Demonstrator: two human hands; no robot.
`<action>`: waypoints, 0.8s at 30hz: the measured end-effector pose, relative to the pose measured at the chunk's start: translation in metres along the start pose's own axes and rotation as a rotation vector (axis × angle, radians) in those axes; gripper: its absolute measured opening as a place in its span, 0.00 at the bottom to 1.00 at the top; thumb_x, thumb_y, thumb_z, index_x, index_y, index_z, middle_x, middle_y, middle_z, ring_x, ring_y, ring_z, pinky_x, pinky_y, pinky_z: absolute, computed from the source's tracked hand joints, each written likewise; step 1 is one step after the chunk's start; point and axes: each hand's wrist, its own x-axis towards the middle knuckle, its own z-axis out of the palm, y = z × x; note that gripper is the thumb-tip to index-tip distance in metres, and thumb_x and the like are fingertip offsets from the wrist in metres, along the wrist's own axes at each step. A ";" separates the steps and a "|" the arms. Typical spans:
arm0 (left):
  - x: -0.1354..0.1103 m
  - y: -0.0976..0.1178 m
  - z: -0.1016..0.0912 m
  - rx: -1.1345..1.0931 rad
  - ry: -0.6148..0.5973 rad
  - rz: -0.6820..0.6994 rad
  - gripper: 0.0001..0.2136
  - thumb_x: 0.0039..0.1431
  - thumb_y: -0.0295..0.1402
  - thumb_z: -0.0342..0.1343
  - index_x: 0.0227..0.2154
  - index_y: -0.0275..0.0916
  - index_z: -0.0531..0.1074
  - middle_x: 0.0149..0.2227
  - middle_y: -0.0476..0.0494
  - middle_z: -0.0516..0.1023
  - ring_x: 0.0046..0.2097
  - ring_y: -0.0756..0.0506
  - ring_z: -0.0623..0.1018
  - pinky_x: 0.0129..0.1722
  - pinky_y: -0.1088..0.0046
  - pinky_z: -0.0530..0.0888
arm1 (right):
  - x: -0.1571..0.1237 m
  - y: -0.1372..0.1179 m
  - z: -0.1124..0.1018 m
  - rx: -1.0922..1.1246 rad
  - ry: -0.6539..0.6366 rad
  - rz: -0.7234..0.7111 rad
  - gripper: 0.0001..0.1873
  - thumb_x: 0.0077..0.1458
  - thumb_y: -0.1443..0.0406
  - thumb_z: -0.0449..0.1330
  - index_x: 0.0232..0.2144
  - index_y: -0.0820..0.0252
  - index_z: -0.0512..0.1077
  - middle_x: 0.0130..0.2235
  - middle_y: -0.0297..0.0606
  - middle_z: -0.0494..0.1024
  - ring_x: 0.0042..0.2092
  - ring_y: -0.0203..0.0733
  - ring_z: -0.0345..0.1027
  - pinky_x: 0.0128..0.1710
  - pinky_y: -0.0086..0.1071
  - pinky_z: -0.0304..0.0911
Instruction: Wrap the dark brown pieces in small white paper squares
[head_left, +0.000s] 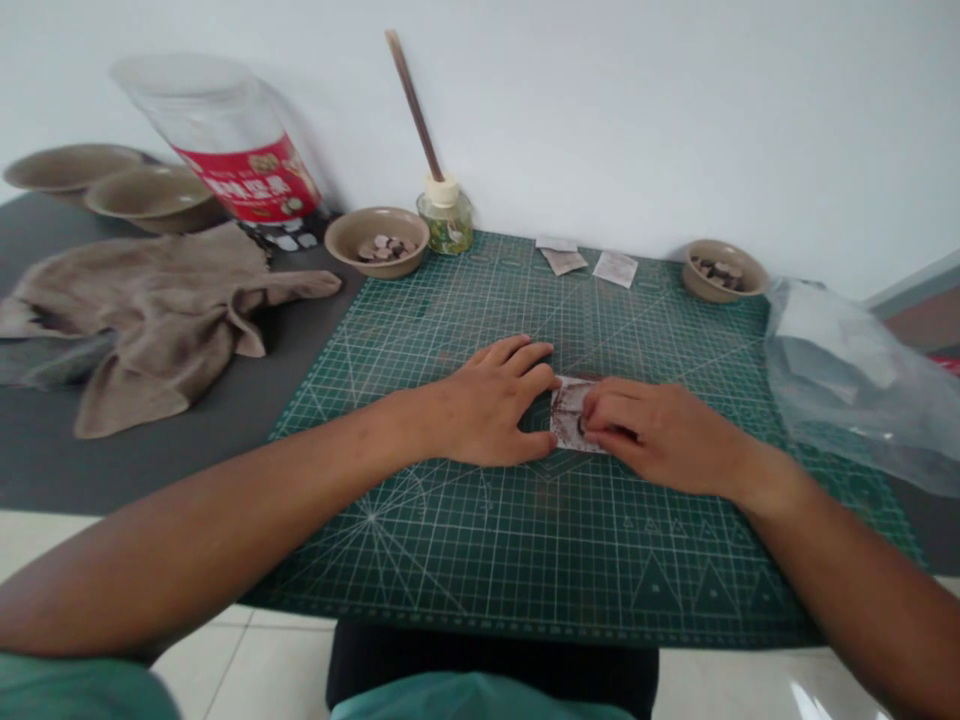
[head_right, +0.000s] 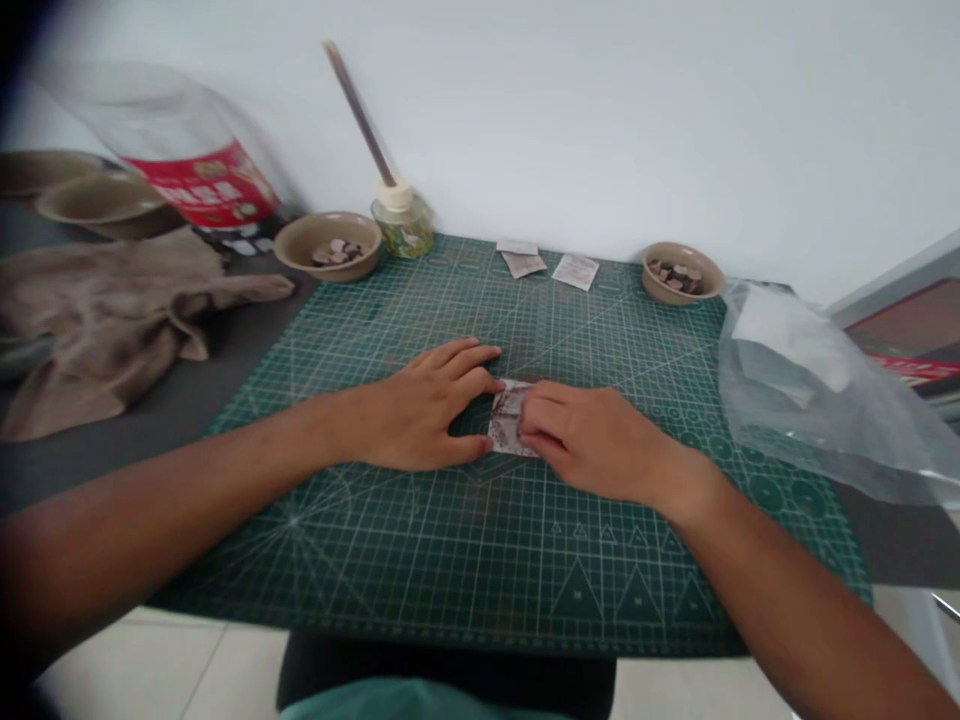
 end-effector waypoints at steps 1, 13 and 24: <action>0.000 0.000 0.000 0.001 0.002 0.000 0.29 0.61 0.52 0.54 0.60 0.40 0.63 0.71 0.34 0.52 0.72 0.30 0.49 0.68 0.48 0.52 | 0.001 -0.001 0.001 -0.009 0.016 0.003 0.07 0.66 0.64 0.54 0.37 0.57 0.72 0.43 0.38 0.76 0.40 0.41 0.71 0.36 0.33 0.61; 0.000 0.000 0.000 -0.004 0.012 -0.002 0.29 0.62 0.51 0.54 0.60 0.40 0.63 0.70 0.34 0.52 0.72 0.29 0.49 0.68 0.48 0.51 | 0.004 -0.003 -0.001 0.006 0.004 0.016 0.07 0.67 0.64 0.53 0.39 0.57 0.70 0.45 0.40 0.75 0.42 0.43 0.71 0.38 0.34 0.62; 0.000 0.001 0.000 0.000 0.009 -0.011 0.29 0.62 0.51 0.54 0.60 0.40 0.63 0.71 0.34 0.51 0.72 0.28 0.48 0.68 0.46 0.52 | 0.003 0.006 -0.002 -0.051 0.030 0.064 0.07 0.66 0.64 0.53 0.39 0.57 0.70 0.46 0.40 0.75 0.42 0.43 0.71 0.37 0.34 0.61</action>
